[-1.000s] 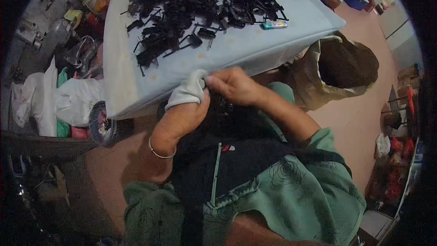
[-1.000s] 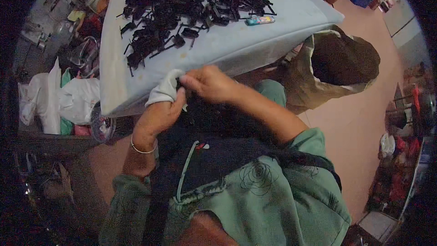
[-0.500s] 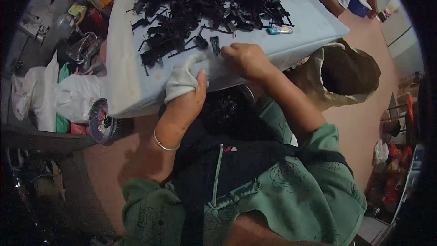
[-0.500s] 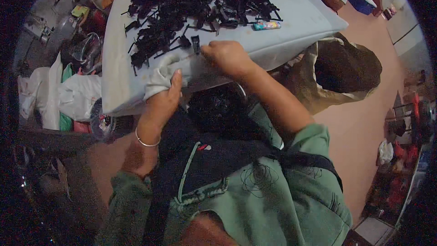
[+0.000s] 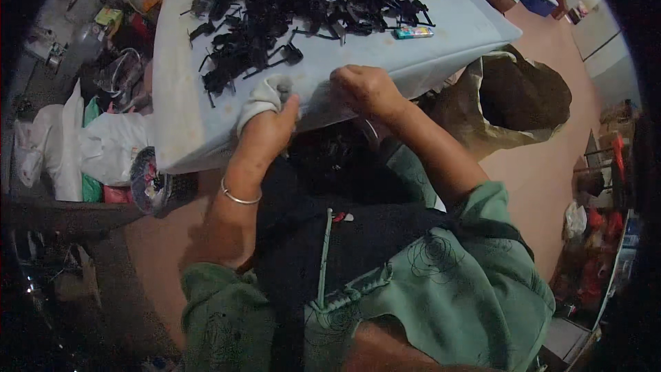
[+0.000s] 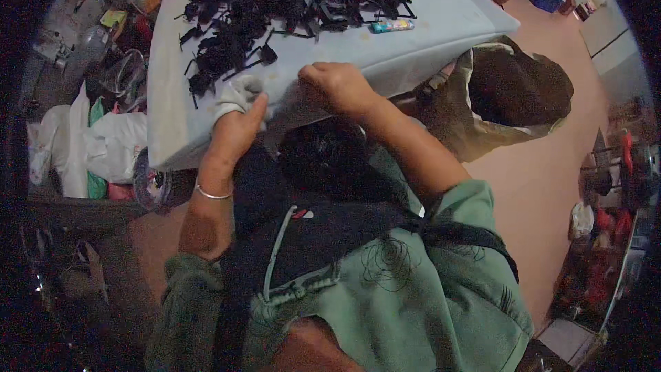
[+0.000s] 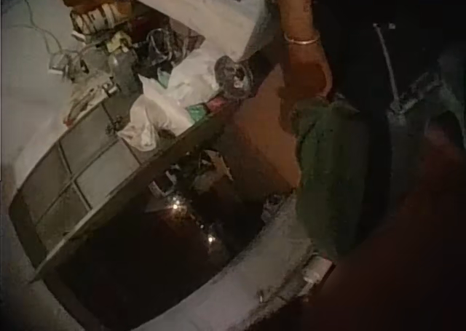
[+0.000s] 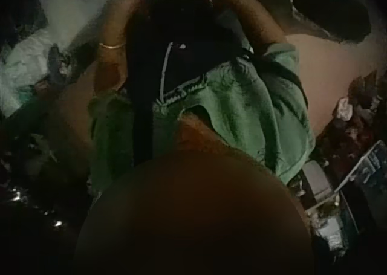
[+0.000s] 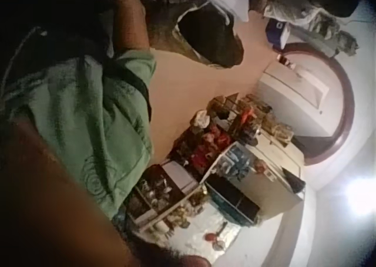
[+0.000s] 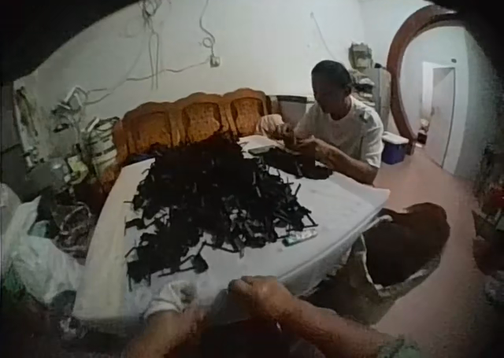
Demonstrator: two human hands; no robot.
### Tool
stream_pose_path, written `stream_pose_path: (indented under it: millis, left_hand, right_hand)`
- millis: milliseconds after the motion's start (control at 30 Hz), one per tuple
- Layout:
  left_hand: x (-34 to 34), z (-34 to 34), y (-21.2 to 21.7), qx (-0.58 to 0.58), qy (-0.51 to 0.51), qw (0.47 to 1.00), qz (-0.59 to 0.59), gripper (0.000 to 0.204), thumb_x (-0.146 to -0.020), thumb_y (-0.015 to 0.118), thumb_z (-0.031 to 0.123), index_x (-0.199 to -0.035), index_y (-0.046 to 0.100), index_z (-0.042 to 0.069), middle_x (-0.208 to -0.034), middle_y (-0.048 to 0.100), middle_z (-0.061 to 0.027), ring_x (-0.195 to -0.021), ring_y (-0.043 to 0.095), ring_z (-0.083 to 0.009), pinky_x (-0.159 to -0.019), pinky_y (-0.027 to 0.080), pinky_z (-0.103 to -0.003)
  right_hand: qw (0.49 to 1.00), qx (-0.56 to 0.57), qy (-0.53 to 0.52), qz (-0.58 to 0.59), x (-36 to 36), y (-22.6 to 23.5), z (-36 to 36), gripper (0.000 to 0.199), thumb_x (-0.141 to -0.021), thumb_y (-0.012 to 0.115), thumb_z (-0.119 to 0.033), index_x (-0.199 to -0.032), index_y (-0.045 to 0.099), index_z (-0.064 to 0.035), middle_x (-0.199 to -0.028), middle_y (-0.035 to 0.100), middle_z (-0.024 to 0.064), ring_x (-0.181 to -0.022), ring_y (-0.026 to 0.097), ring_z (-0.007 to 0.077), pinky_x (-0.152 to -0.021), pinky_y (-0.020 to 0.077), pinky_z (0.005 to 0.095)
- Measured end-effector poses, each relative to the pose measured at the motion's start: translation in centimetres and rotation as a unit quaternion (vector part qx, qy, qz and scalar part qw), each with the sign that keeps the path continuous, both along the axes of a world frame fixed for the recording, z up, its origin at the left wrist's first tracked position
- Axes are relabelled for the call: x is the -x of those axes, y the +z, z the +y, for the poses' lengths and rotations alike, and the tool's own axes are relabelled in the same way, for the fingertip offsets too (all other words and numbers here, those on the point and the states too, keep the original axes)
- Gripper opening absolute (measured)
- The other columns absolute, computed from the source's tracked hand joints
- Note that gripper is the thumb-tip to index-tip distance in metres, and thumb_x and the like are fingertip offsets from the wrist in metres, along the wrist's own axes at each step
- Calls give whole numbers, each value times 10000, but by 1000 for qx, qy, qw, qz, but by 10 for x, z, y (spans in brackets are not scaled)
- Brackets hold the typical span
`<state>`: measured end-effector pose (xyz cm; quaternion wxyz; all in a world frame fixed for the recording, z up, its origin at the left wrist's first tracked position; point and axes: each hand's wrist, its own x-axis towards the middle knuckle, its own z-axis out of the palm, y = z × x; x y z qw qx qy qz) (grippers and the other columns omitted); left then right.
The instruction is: Cleaning and inspecting small black components using a cloth and placing them into a collection bin.
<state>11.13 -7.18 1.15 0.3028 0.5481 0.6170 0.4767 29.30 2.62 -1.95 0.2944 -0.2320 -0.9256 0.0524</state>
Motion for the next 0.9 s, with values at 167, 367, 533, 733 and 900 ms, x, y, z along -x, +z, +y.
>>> stream_pose_path:
  millis: [167,367,533,733,900]
  left_hand:
    - [6,-20,11,103,-34,993,42,188,-813,545,130,-974,529,34,-765,556,-33,-602,528,-110,-539,435,-243]
    - [16,-56,-73,243,-173,954,8,202,-799,556,128,-977,539,35,-798,570,-75,-699,550,-158,-624,453,-281]
    - [17,-87,-133,116,-265,916,277,174,-771,574,119,-930,572,46,-835,587,-117,-789,569,-262,-719,446,-330]
    - [14,-85,-136,179,-237,945,140,178,-772,568,129,-936,576,59,-849,584,-113,-801,569,-247,-729,440,-313]
    - [17,-90,-138,179,-226,952,104,187,-781,536,150,-930,564,42,-888,574,-160,-842,553,-317,-737,437,-366]
  right_hand:
    - [987,111,-45,109,-18,4,-13,77,-779,572,-111,-826,549,-53,-717,567,129,-668,576,298,-581,463,348]
    - [961,214,-121,-123,-68,-97,-24,145,-804,522,-176,-824,566,-40,-724,575,161,-694,595,287,-593,469,371]
    - [817,294,-17,-496,-53,-112,-85,146,-746,534,-139,-802,635,-50,-795,627,138,-795,622,281,-671,501,410]
    - [838,310,43,-446,-33,-134,-109,149,-738,551,-166,-780,648,-62,-794,635,114,-792,624,267,-653,503,393]
    - [809,273,-89,-513,-2,-134,-64,180,-757,536,-190,-841,654,-83,-893,637,102,-832,617,260,-651,498,385]
